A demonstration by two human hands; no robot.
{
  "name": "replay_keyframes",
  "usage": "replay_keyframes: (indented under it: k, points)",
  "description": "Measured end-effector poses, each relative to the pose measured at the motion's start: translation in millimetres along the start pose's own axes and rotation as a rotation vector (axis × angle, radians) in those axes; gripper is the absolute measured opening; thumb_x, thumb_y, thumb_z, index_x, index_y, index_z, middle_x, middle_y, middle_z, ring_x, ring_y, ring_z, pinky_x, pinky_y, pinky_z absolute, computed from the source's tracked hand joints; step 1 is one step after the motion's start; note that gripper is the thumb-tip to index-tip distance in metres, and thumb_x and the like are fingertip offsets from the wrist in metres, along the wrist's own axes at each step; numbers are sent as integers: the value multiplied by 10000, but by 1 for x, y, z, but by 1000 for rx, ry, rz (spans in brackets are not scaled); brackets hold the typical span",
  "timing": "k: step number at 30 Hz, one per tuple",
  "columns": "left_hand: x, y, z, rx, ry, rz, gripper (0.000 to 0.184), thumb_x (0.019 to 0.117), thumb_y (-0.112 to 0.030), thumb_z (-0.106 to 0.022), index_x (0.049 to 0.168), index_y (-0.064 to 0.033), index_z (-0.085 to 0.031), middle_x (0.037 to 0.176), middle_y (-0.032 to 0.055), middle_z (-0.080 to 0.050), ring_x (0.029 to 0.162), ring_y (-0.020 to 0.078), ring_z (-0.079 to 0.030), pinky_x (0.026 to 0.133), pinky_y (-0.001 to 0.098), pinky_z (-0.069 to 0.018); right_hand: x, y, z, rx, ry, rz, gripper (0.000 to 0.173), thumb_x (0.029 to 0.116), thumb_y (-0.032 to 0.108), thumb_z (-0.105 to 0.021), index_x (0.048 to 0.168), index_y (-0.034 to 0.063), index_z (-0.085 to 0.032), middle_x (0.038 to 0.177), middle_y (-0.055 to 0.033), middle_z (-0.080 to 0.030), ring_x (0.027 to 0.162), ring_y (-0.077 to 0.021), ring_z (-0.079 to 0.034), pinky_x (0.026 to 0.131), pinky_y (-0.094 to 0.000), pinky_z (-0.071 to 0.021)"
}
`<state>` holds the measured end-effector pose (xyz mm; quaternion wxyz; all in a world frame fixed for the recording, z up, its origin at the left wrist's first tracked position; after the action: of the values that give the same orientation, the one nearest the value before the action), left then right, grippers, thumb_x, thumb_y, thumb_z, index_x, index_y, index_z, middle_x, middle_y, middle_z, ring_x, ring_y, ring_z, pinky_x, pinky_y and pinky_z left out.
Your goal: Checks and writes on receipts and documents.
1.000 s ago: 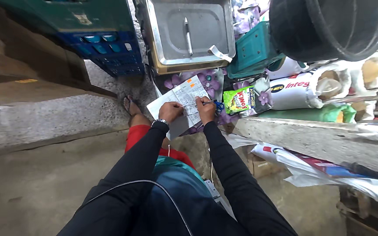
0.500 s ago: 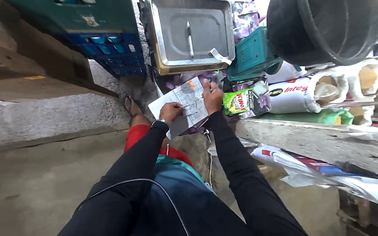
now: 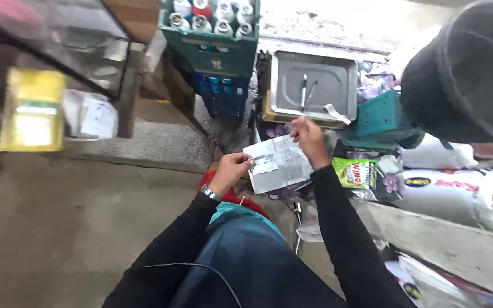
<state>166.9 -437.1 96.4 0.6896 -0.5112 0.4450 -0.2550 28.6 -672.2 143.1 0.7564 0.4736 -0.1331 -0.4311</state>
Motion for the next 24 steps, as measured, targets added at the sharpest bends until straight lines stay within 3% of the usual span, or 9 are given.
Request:
replay_keyframes:
  k: [2,4,7,9,13,16,19,24]
  points:
    - [-20,-9,26,-7,-56,-18,160,949,-218,-742,1046,-96,-778,933,43,-760,836,165,-720,789,401,-618,-42,14,-59,152,322,21,502,1091,519,-365,1356,175,-618,1070,-51,-728,844,-219,-696,669,-427,-582]
    - [-40,-15,50,-19,-114,-9,150,946,-194,-745,1043,-84,-777,944,49,-763,862,163,-725,821,394,-619,-69,28,-103,256,509,65,419,1061,419,-512,1370,160,-625,1019,-74,-711,791,-210,-676,653,-402,-584]
    - [-68,-20,73,-40,-168,-50,161,941,-161,-737,1049,-46,-767,950,64,-766,871,155,-733,835,369,-625,-96,51,-132,324,536,137,291,977,261,-702,1190,63,-683,915,-82,-739,759,-190,-706,684,-366,-614]
    - [-83,-25,83,0,-147,-104,204,959,-209,-720,1078,-47,-754,971,58,-759,883,149,-728,842,363,-620,-108,67,-142,321,522,198,215,958,240,-724,1079,62,-716,873,-55,-738,741,-171,-705,675,-350,-615]
    - [-104,-44,83,161,-53,-185,225,980,-309,-699,1059,-112,-774,946,-6,-761,857,88,-717,823,336,-616,-135,94,-153,278,599,242,192,959,282,-730,1036,107,-749,855,-31,-740,742,-163,-700,687,-348,-610]
    - [-108,-59,82,173,0,-260,215,993,-290,-681,1020,-99,-775,898,-3,-753,813,77,-706,782,318,-608,-149,110,-148,288,525,271,192,955,290,-737,1002,105,-747,814,-38,-731,698,-166,-691,645,-346,-604]
    - [-106,-72,91,154,46,-318,220,995,-286,-681,1023,-92,-781,885,1,-752,797,72,-698,769,309,-598,-155,119,-133,378,331,299,161,949,226,-730,976,67,-737,798,-71,-717,660,-189,-670,608,-345,-591]
    - [-109,-80,142,146,102,-411,197,996,-249,-677,1032,-89,-787,881,2,-757,788,73,-705,769,300,-607,-170,140,-137,488,79,306,139,927,154,-735,962,19,-737,805,-97,-716,666,-186,-665,610,-325,-586]
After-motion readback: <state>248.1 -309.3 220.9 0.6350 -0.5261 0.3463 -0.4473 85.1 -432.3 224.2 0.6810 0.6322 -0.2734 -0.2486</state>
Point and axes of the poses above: each hand's wrist, its own x-axis towards the middle knuckle, its own z-axis out of the back of the hand, y = z × x, the point moved 10 cm from there along x, towards the middle knuckle
